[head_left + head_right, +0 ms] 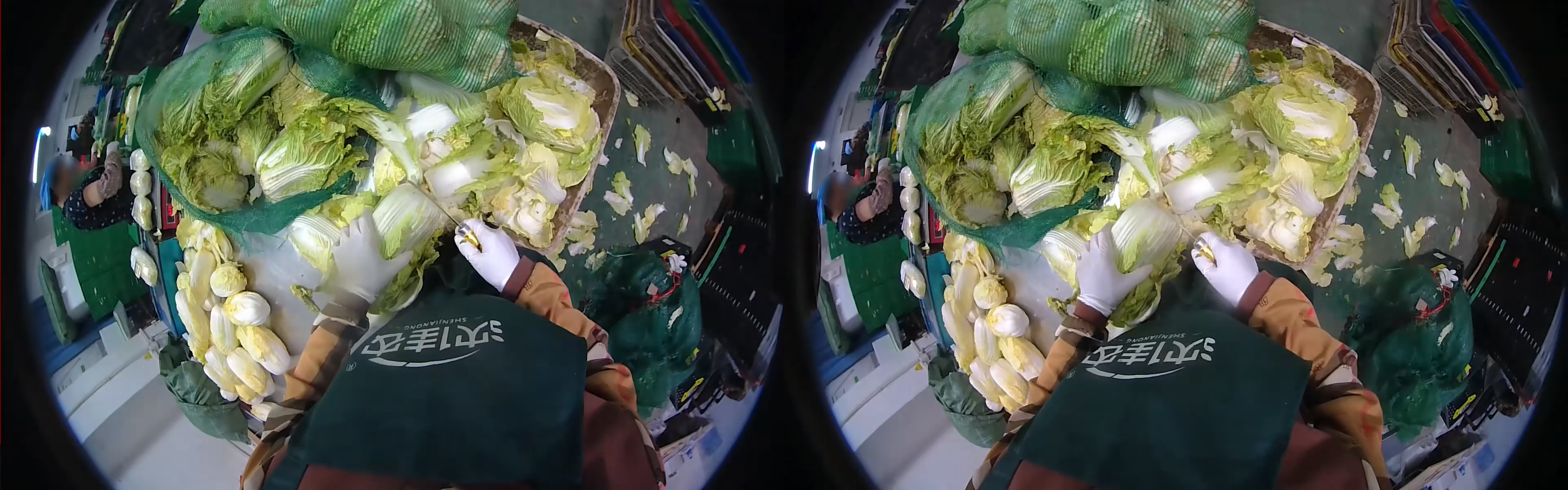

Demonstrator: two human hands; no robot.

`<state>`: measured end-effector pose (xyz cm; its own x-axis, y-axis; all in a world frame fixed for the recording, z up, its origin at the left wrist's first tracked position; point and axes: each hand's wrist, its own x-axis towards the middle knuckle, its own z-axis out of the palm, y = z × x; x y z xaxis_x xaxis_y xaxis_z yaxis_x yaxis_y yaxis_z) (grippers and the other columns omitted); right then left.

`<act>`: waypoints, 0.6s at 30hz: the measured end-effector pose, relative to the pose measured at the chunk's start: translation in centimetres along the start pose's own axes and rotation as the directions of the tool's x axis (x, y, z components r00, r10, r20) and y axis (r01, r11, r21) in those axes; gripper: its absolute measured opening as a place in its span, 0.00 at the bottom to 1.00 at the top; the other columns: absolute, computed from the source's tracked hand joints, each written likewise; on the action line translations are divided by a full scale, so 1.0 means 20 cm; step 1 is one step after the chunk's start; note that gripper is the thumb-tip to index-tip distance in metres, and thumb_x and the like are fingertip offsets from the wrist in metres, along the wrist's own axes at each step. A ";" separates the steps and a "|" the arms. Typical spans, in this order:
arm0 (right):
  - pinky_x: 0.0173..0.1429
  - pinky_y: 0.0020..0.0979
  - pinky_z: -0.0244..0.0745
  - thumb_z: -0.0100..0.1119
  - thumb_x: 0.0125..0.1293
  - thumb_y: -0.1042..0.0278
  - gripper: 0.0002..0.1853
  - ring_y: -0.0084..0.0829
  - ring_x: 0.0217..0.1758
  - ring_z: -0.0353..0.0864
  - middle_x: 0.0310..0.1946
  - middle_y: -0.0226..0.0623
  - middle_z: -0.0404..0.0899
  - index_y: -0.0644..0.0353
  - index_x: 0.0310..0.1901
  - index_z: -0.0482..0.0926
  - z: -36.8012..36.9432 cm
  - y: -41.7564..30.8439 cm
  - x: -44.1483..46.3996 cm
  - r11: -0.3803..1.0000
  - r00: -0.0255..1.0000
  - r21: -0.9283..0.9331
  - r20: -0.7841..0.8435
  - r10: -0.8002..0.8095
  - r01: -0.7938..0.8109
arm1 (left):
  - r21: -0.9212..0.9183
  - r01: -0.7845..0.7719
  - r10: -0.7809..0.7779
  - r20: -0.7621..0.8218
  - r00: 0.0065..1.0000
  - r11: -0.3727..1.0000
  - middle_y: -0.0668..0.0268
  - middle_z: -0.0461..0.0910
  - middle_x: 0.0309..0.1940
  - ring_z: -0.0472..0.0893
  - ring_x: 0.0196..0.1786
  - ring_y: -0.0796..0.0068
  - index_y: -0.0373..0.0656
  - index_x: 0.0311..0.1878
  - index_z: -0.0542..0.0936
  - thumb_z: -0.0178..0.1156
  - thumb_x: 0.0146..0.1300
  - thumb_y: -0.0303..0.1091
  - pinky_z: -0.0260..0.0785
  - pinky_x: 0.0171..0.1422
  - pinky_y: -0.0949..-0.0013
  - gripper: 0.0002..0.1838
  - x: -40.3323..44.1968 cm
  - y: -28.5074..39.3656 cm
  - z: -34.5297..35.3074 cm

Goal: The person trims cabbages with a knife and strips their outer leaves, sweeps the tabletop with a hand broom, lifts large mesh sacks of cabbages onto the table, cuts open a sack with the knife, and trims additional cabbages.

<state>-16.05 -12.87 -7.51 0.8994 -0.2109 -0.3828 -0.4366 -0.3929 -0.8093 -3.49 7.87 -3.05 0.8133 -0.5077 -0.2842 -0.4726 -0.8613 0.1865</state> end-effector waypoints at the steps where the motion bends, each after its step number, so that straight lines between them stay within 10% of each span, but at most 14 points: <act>1: 0.41 0.47 0.76 0.55 0.67 0.56 0.16 0.53 0.37 0.82 0.32 0.52 0.82 0.56 0.49 0.75 0.02 0.01 0.00 1.000 1.000 -0.024 0.003 -0.003 0.003 | 0.002 0.007 -0.008 0.013 1.000 1.000 0.52 0.73 0.50 0.74 0.53 0.50 0.37 0.64 0.65 0.73 0.40 0.57 0.69 0.54 0.53 0.51 -0.01 0.00 0.00; 18: 0.40 0.52 0.76 0.50 0.66 0.60 0.14 0.55 0.33 0.82 0.29 0.53 0.81 0.60 0.48 0.70 0.13 0.03 0.20 0.943 0.980 -0.333 0.178 0.090 -0.026 | -0.072 -0.031 0.031 0.006 1.000 0.997 0.50 0.74 0.49 0.73 0.54 0.49 0.34 0.61 0.67 0.74 0.39 0.56 0.68 0.56 0.53 0.50 0.05 -0.06 0.00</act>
<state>-12.74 -11.66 -10.63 0.8456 -0.0825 -0.5274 -0.4417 -0.6629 -0.6046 -2.10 8.52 -3.49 0.7962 -0.5343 -0.2837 -0.4715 -0.8419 0.2624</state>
